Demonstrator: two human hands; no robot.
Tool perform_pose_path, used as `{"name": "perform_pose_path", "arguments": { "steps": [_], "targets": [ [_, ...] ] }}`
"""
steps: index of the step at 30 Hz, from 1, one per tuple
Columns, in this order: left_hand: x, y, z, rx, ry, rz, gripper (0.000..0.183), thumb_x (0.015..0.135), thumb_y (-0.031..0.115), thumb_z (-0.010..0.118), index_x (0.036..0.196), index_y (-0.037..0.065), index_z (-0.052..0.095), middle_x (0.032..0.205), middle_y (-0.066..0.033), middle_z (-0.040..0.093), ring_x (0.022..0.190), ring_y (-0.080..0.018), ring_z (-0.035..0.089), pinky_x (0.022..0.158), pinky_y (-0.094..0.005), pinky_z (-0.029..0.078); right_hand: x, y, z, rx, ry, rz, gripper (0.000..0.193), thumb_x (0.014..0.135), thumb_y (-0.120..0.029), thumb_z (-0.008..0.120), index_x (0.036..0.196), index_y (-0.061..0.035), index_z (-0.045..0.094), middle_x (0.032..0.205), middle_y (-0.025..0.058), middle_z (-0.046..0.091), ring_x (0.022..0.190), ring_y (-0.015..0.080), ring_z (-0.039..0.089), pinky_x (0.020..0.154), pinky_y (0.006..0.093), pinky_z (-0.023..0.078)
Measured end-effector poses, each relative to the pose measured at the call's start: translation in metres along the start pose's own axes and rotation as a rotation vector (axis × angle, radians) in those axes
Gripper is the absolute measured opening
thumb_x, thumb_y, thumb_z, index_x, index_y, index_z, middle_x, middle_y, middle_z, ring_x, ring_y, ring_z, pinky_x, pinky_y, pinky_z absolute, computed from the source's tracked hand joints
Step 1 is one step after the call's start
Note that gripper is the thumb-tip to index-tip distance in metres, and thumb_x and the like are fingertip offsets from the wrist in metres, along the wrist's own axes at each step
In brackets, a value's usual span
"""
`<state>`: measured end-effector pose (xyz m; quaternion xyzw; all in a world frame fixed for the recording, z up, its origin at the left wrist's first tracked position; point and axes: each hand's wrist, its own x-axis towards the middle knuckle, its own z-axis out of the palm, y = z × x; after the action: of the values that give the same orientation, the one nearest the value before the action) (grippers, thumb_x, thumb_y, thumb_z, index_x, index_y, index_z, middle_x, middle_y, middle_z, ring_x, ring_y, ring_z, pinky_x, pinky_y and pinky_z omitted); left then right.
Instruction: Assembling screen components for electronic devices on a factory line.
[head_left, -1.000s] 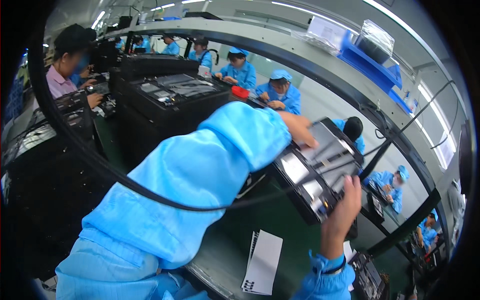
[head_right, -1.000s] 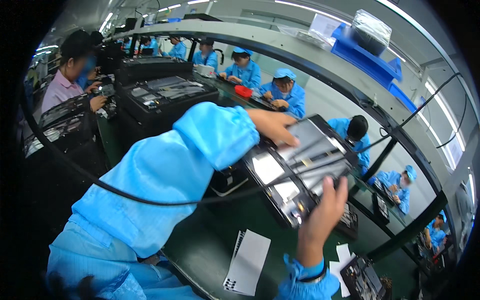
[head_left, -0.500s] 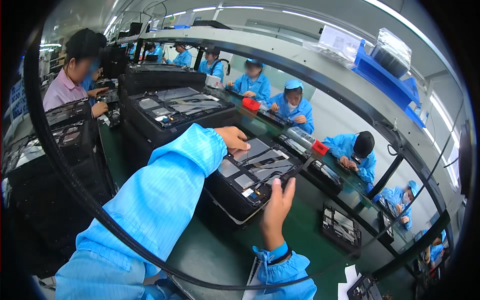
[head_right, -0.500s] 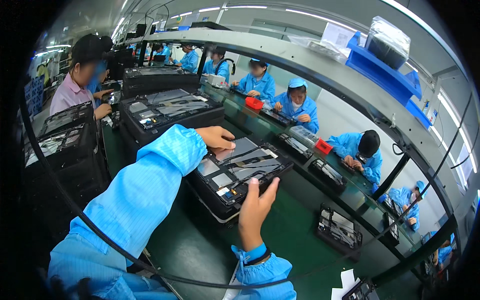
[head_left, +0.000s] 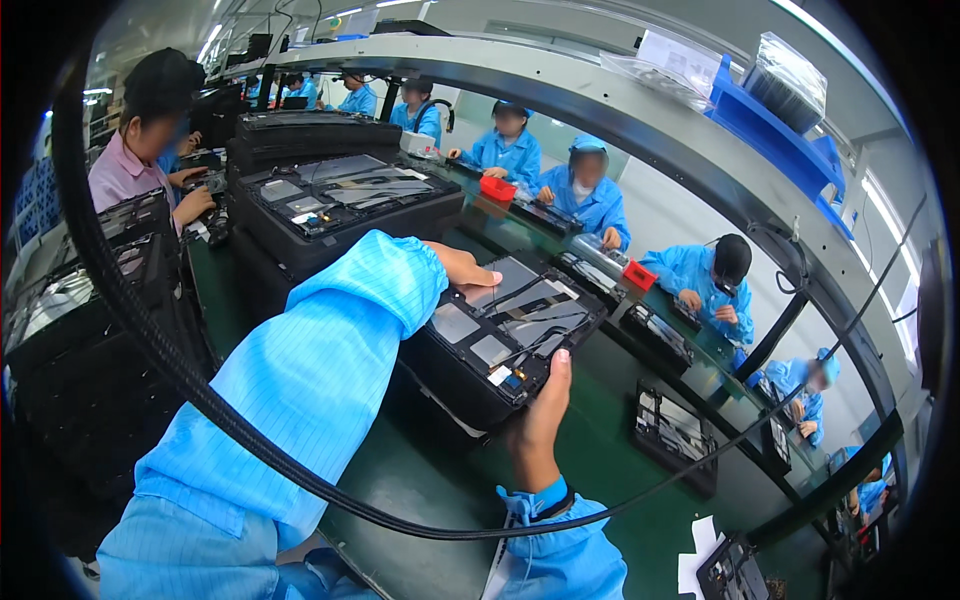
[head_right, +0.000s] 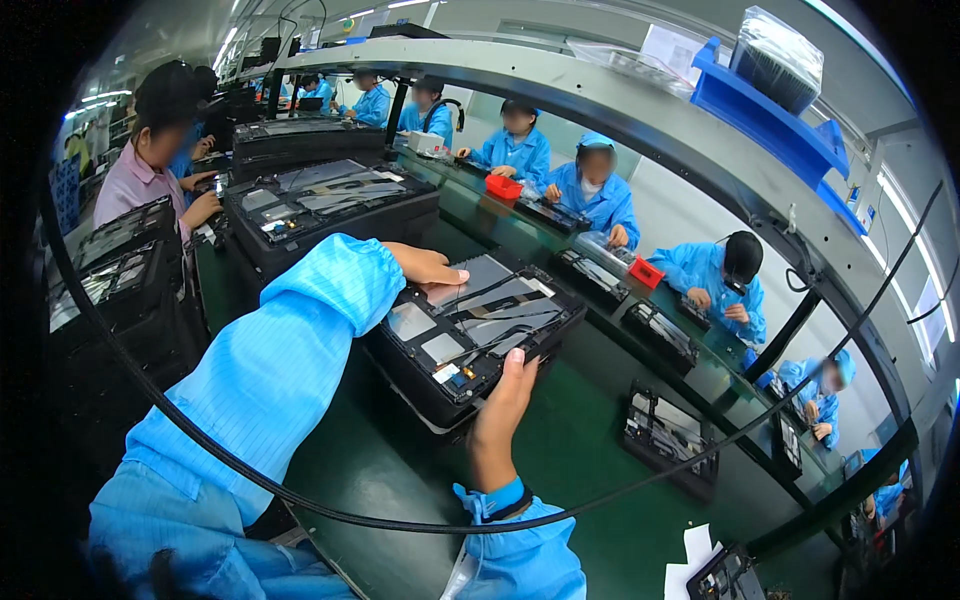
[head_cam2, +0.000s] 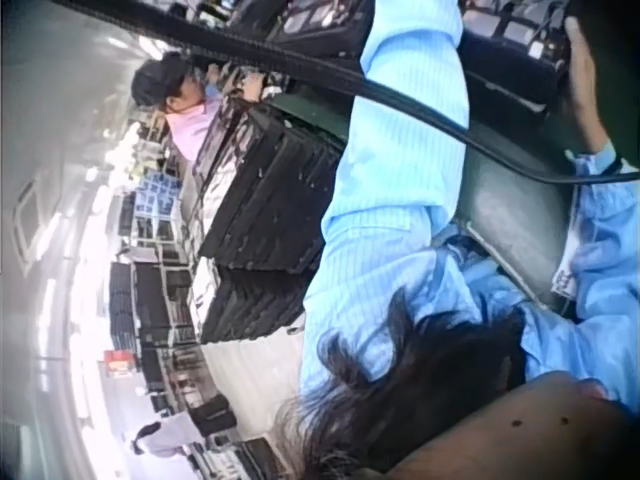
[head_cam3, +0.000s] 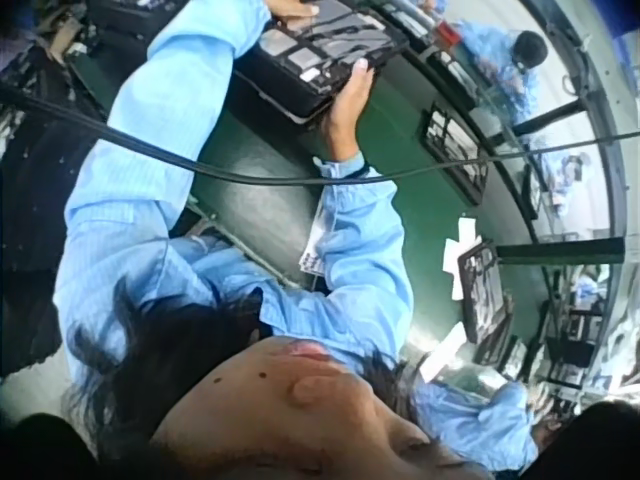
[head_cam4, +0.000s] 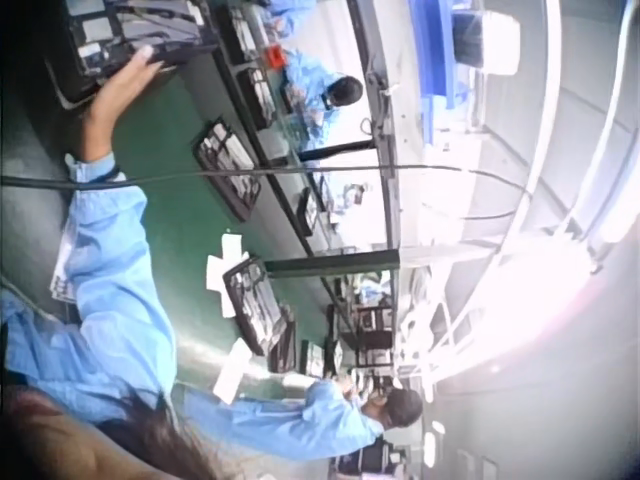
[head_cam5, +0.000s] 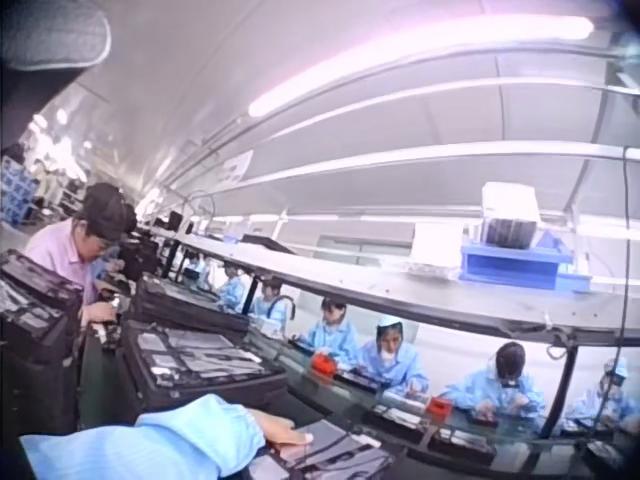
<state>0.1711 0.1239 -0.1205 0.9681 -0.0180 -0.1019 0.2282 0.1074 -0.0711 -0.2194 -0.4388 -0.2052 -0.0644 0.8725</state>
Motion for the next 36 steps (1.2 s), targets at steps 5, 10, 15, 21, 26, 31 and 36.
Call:
{"name": "perform_pose_path", "arguments": {
  "steps": [5, 10, 15, 21, 26, 31, 36],
  "targets": [
    [-0.025, 0.025, -0.008, 0.174, 0.17, 0.092, 0.051, 0.082, 0.041, 0.046, 0.1, -0.006, 0.052, 0.089, -0.0175, 0.058, 0.081, -0.0217, 0.056, 0.071, -0.032, 0.043, -0.019, -0.027, -0.007, -0.235, 0.318, -0.159, 0.048, 0.082, -0.02, 0.049, 0.123, 0.0008, 0.034, 0.122, 0.0135, 0.04, 0.114, 0.022, 0.037, 0.093, 0.0352, 0.026],
    [-0.102, 0.065, 0.022, 0.258, 0.727, 0.438, 0.033, 0.079, 0.022, 0.05, 0.102, -0.002, 0.052, 0.1, -0.02, 0.053, 0.096, -0.0324, 0.05, 0.084, -0.0365, 0.039, -0.022, -0.055, -0.026, -1.411, -0.11, -0.779, 0.055, 0.06, 0.006, 0.044, 0.115, 0.0038, 0.042, 0.118, 0.0181, 0.044, 0.11, 0.0328, 0.04, 0.092, 0.0374, 0.028],
    [-0.169, 0.082, 0.155, -0.146, 1.181, 0.885, 0.022, 0.068, -0.004, 0.053, 0.089, -0.001, 0.055, 0.089, -0.016, 0.051, 0.084, -0.0301, 0.051, 0.071, -0.036, 0.041, -0.012, -0.064, -0.052, -1.151, -0.213, -0.609, 0.049, 0.069, 0.0, 0.047, 0.117, 0.0032, 0.041, 0.118, 0.0187, 0.044, 0.11, 0.0316, 0.041, 0.093, 0.0377, 0.029],
    [-0.157, 0.129, 0.304, -0.039, 0.094, 1.261, 0.053, 0.072, 0.029, 0.059, 0.115, 0.002, 0.043, 0.121, -0.0194, 0.039, 0.113, -0.0356, 0.038, 0.093, -0.0468, 0.032, 0.007, -0.137, -0.179, -0.937, 0.208, -0.155, 0.037, 0.069, -0.01, 0.058, 0.104, 0.0014, 0.055, 0.097, 0.0135, 0.059, 0.089, 0.0201, 0.055, 0.077, 0.0281, 0.042],
    [-0.092, 0.125, 0.281, -0.139, 0.079, 1.257, 0.033, 0.071, 0.025, 0.057, 0.092, 0.0, 0.053, 0.103, -0.0184, 0.05, 0.101, -0.0327, 0.046, 0.088, -0.0442, 0.034, -0.018, -0.186, -0.331, -1.352, 0.474, 0.017, 0.021, 0.067, -0.009, 0.057, 0.085, 0.0012, 0.063, 0.076, 0.0095, 0.062, 0.07, 0.0162, 0.056, 0.065, 0.0264, 0.044],
    [-0.005, 0.2, 0.259, -0.056, 0.34, 1.064, 0.015, 0.069, 0.015, 0.057, 0.08, 0.005, 0.056, 0.084, -0.0081, 0.055, 0.083, -0.0255, 0.051, 0.074, -0.0357, 0.04, 0.001, -0.165, -0.369, -1.821, 0.166, -0.244, 0.031, 0.061, -0.007, 0.063, 0.09, 0.0009, 0.059, 0.09, 0.0161, 0.059, 0.083, 0.0312, 0.056, 0.076, 0.0345, 0.044],
    [0.139, 0.224, 0.284, -0.273, 0.577, 0.579, 0.037, 0.067, 0.02, 0.06, 0.094, -0.002, 0.051, 0.097, -0.018, 0.048, 0.093, -0.0336, 0.046, 0.084, -0.0381, 0.037, 0.051, -0.121, -0.37, -1.969, -0.112, -0.173, 0.041, 0.06, -0.011, 0.066, 0.098, -0.0004, 0.055, 0.099, 0.0134, 0.053, 0.096, 0.0308, 0.048, 0.085, 0.0369, 0.037]
  ]
}}
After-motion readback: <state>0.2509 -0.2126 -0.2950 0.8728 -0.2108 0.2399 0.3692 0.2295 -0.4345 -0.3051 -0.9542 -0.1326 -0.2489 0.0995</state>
